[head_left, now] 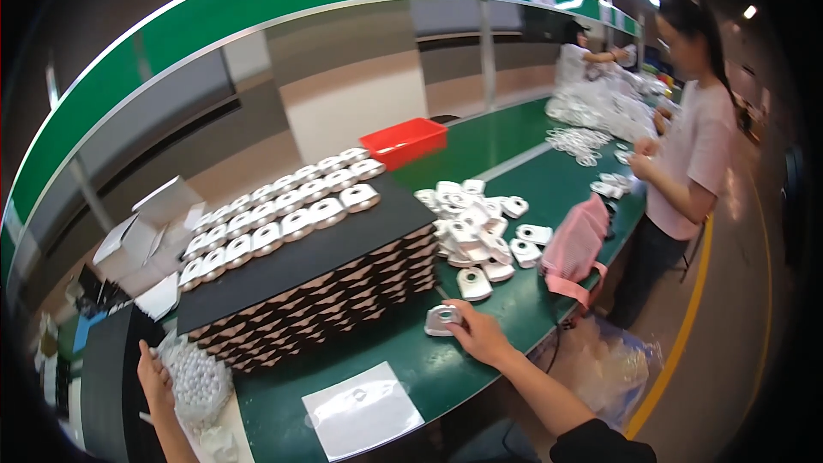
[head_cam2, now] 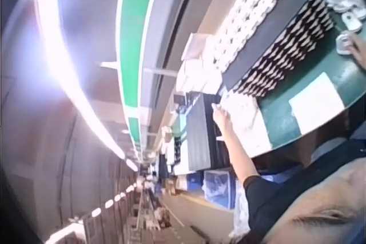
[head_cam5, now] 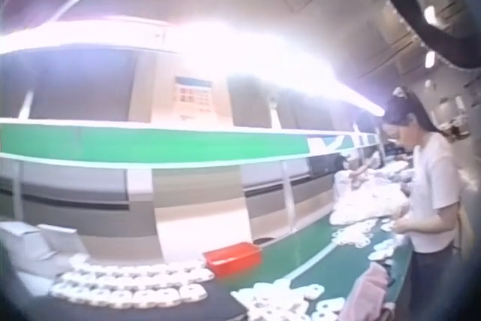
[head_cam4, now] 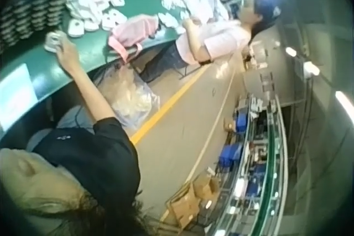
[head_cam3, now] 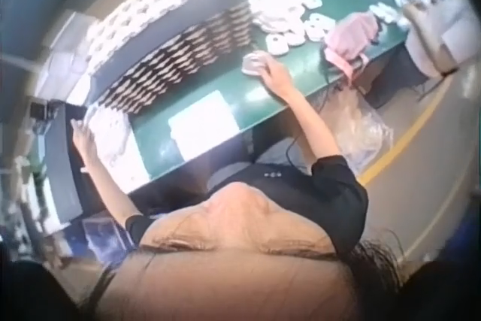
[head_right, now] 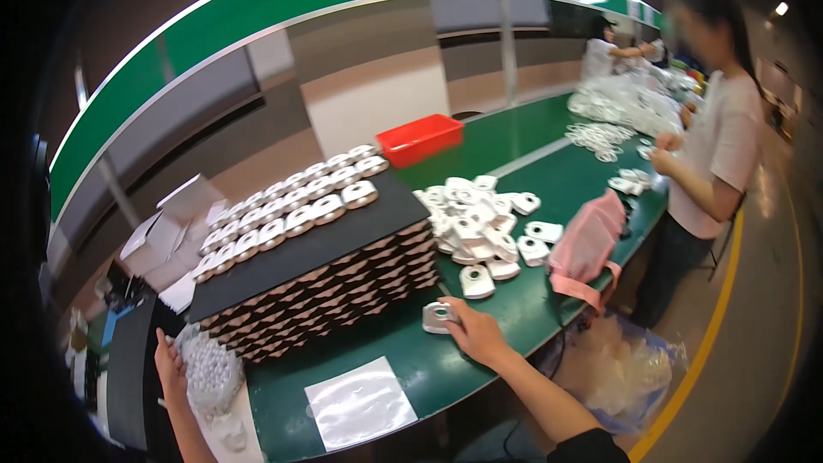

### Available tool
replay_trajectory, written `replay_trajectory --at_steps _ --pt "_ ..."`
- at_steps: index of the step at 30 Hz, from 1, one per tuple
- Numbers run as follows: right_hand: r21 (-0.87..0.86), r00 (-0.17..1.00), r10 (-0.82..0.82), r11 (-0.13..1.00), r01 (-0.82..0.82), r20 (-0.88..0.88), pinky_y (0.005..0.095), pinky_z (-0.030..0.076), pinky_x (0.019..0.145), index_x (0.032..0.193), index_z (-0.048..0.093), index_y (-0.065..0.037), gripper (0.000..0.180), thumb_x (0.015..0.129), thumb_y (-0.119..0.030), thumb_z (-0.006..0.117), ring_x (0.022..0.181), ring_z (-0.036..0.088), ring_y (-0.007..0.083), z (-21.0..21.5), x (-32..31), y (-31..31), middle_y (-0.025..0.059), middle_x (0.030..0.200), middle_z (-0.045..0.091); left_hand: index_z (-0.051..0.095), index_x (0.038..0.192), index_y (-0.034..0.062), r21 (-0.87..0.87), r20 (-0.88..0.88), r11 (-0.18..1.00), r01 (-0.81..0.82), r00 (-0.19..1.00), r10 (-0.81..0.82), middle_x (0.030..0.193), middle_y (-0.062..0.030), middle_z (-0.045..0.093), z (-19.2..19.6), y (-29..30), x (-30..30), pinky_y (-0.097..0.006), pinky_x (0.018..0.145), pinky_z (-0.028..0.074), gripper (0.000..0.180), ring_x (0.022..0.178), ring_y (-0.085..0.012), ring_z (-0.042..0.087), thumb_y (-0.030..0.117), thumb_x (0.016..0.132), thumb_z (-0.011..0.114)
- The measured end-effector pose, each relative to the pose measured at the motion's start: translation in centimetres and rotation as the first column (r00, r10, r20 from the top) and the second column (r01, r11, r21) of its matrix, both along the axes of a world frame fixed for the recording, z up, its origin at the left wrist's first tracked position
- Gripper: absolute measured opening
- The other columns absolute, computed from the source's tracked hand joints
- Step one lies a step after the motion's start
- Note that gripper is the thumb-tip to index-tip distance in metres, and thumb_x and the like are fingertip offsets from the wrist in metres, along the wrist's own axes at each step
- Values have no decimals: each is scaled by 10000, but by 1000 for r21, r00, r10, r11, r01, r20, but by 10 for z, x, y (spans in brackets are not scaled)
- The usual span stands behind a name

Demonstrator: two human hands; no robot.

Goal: Assembling small white plastic components and inserts for light fixtures on a factory assembly line.

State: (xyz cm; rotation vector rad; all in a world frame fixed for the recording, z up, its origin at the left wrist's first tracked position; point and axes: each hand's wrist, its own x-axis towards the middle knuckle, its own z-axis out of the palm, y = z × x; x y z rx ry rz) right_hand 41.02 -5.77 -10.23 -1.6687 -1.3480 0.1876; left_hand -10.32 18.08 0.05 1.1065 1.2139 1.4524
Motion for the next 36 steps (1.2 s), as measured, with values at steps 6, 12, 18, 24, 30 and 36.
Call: replay_trajectory --at_steps 6,12,18,24,30,36 --pt "44 1000 -10 999 9 25 375 459 557 1172 457 -140 406 788 -121 588 638 594 315 10 -7 -2 143 749 603 478 751 140 -183 247 942 280 941 -232 506 78 315 -19 -67 59 -157 311 168 344 348 -13 250 467 854 510" --pt "84 999 35 996 -35 1 319 433 541 1196 461 -124 413 800 -65 562 568 549 231 5 -5 -3 116 717 572 525 1021 92 -216 287 597 773 635 -717 715 17 484 -40 -105 168 -146 351 209 227 417 -8 302 270 879 534" --pt "161 992 94 981 -106 82 278 450 652 1165 512 -74 364 816 27 489 685 566 198 6 -7 2 109 830 602 493 1097 104 -156 425 546 823 555 -715 904 -12 551 -40 -101 239 -146 388 221 240 452 -4 308 113 862 543" --pt "125 960 103 989 -73 -260 207 432 606 1036 562 5 246 793 37 554 672 550 87 4 -34 5 50 784 615 520 891 110 -95 513 552 828 516 -686 881 5 575 -71 -88 238 -145 398 209 87 448 -2 300 160 849 577" --pt "49 687 322 922 -385 -651 195 434 647 964 551 24 140 827 4 525 715 541 69 7 -108 16 36 825 598 574 911 97 -67 563 584 809 514 -647 864 3 587 -82 -86 230 -143 400 205 168 449 -1 302 245 839 603" --pt "-9 683 372 875 -485 -628 195 431 659 998 520 9 153 854 -41 517 736 528 61 -6 -124 30 30 850 583 568 1076 87 -49 554 618 785 536 -637 926 -17 600 -79 -88 231 -147 398 227 235 446 -4 312 127 845 583"
